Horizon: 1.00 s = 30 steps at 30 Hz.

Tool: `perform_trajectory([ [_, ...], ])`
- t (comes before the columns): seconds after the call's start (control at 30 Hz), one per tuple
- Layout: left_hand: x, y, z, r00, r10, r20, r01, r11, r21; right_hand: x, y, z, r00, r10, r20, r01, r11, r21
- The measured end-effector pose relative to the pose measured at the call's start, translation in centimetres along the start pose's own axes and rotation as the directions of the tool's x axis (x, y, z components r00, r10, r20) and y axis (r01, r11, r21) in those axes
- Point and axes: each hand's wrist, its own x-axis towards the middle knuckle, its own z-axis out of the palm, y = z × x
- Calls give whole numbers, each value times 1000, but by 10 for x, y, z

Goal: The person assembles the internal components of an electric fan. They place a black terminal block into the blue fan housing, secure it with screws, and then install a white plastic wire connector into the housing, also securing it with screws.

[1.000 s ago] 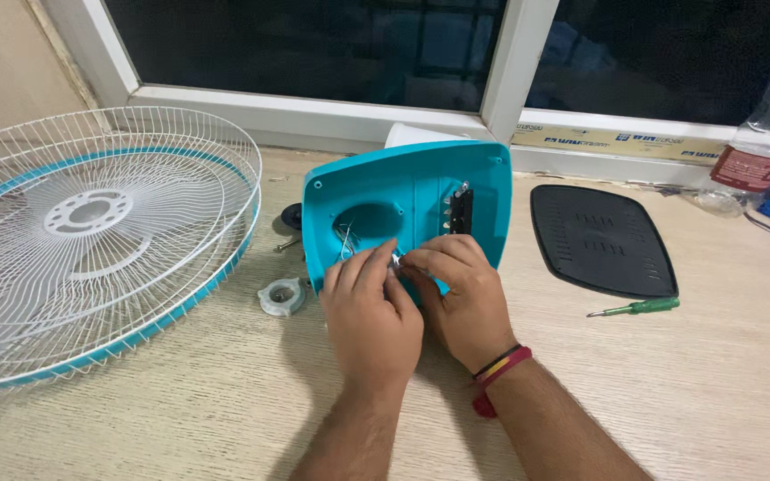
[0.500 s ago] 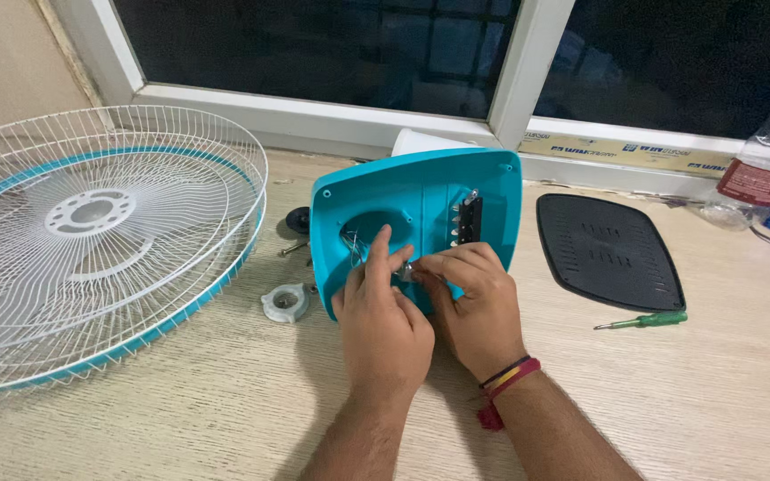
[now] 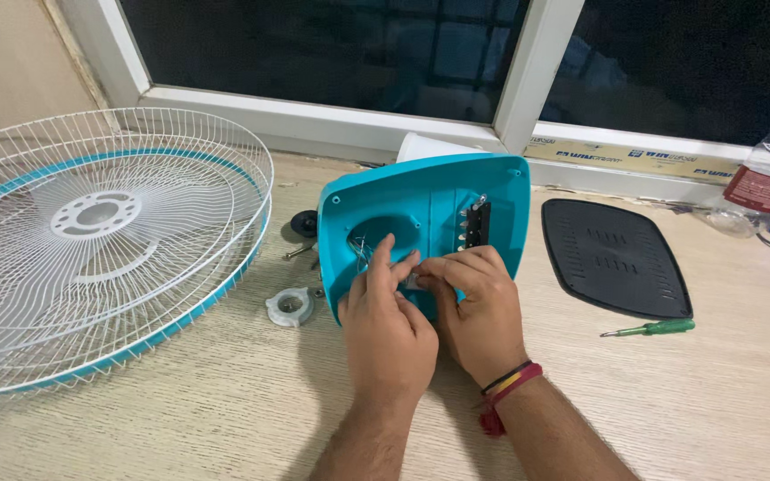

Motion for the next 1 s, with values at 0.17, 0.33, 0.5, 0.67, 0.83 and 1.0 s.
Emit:
perform_trajectory([
  [0.17, 0, -2, 1, 1000, 2, -5, -2, 1000, 12, -2, -2, 1, 996, 83, -33, -82, 996, 25],
  [0.33, -1, -2, 1, 1000, 1, -22, -2, 1000, -19, -1, -3, 3, 984, 172, -40, -170, 984, 57],
  [0.5, 0, -1, 1, 997, -58, 45, 60, 997, -42, -2, -3, 6, 995, 93, -47, -94, 995, -25],
  [0.67, 3, 5, -5, 991, -114, 73, 120, 989, -91, -3, -2, 7, 983, 181, -6, -181, 982, -46],
  [0.83, 3, 13, -11, 974, -200, 104, 217, 958, -186, -7, 1, -2, 966, 255, 53, -258, 965, 56],
  [1.0, 3, 13, -10, 977, -205, 61, 213, 962, -172, -11, -4, 0, 987, 142, 76, -143, 990, 1],
])
